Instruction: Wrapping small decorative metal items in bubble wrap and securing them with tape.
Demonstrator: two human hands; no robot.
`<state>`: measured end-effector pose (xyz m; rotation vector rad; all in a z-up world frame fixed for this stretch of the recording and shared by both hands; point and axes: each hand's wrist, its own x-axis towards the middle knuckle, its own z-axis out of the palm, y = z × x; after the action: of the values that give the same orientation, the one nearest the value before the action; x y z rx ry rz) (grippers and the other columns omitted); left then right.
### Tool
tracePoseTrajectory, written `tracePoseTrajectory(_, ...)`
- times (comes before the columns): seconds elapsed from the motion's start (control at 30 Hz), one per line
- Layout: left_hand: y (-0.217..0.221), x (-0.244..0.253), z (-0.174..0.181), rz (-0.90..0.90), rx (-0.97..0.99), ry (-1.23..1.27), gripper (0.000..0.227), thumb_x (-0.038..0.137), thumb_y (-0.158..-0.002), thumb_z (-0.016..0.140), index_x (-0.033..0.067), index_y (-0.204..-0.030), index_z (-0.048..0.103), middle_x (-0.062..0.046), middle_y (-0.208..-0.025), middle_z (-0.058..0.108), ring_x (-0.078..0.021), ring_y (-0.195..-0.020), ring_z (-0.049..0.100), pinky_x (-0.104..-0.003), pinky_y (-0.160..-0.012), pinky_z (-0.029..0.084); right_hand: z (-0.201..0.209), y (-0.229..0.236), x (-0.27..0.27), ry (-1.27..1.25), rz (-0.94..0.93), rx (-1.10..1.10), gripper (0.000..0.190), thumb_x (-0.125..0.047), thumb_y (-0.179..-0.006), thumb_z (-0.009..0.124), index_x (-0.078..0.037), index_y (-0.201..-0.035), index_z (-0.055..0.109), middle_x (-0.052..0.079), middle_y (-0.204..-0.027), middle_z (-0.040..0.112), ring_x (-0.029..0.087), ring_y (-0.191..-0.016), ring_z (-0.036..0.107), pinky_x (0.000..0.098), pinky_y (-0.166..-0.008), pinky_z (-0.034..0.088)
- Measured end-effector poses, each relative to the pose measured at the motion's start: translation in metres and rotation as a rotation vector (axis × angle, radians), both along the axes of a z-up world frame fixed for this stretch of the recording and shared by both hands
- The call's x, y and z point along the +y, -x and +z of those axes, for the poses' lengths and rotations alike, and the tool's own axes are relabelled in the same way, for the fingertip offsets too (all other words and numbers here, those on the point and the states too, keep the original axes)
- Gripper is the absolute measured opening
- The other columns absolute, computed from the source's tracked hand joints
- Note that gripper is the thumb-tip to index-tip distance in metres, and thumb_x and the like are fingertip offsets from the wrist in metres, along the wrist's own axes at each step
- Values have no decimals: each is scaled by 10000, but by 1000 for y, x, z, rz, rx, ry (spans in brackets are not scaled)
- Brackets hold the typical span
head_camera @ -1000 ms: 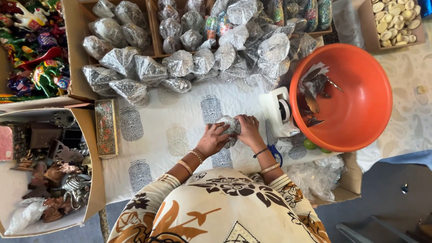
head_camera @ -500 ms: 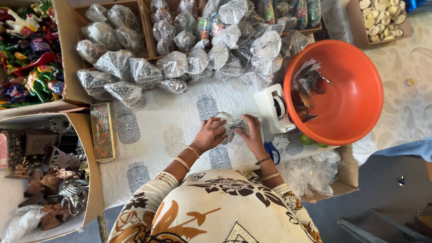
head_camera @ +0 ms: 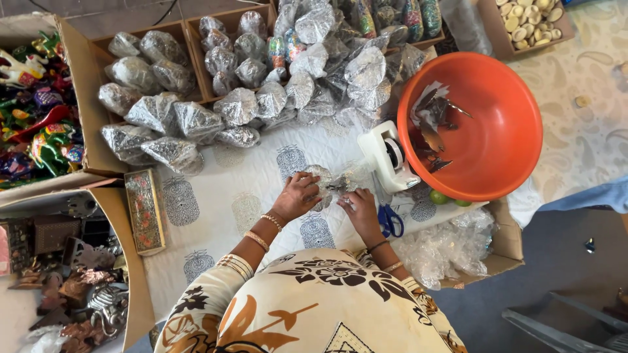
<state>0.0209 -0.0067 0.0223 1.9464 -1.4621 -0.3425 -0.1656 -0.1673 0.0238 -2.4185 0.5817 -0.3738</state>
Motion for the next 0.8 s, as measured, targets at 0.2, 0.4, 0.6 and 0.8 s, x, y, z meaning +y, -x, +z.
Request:
tracePoseTrajectory(0.2, -11, -2, -6, 7, 40, 2, 217, 256, -833, 803, 109, -970, 720, -16, -1346, 646, -287, -1297, 509, -485, -1023, 456, 21, -28, -1, 140, -11, -81, 168, -164, -866, 780, -108, -983, 673, 59, -947, 628, 309, -934, 564, 442, -812, 423)
tracePoseTrajectory(0.4, -9, -2, -8, 16, 22, -3, 250, 251, -821, 815, 104, -1006, 732, -11, -1306, 659, -280, -1279, 517, -491, -1023, 449, 18, -44, -5, 78, -70, -16, 174, -90, -874, 727, -108, -1034, 662, 61, -1014, 615, 309, -976, 555, 445, -855, 425)
tracePoseTrajectory(0.6, -8, -1, -4, 10, -4, 14, 228, 247, -802, 821, 106, -954, 726, -16, -1315, 660, -282, -1271, 518, -496, -980, 451, 43, -46, -13, 186, 33, -100, 263, -1, -822, 645, -147, -1037, 682, 48, -1074, 621, 286, -1125, 531, 470, -974, 377)
tracePoseTrajectory(0.8, -9, -1, -4, 23, 44, -11, 213, 239, -820, 809, 104, -956, 717, -11, -1298, 669, -275, -1271, 522, -499, -978, 453, 66, -25, -9, 142, -25, -182, 148, -121, -937, 672, -135, -1084, 677, 57, -1087, 619, 293, -1113, 525, 461, -991, 369)
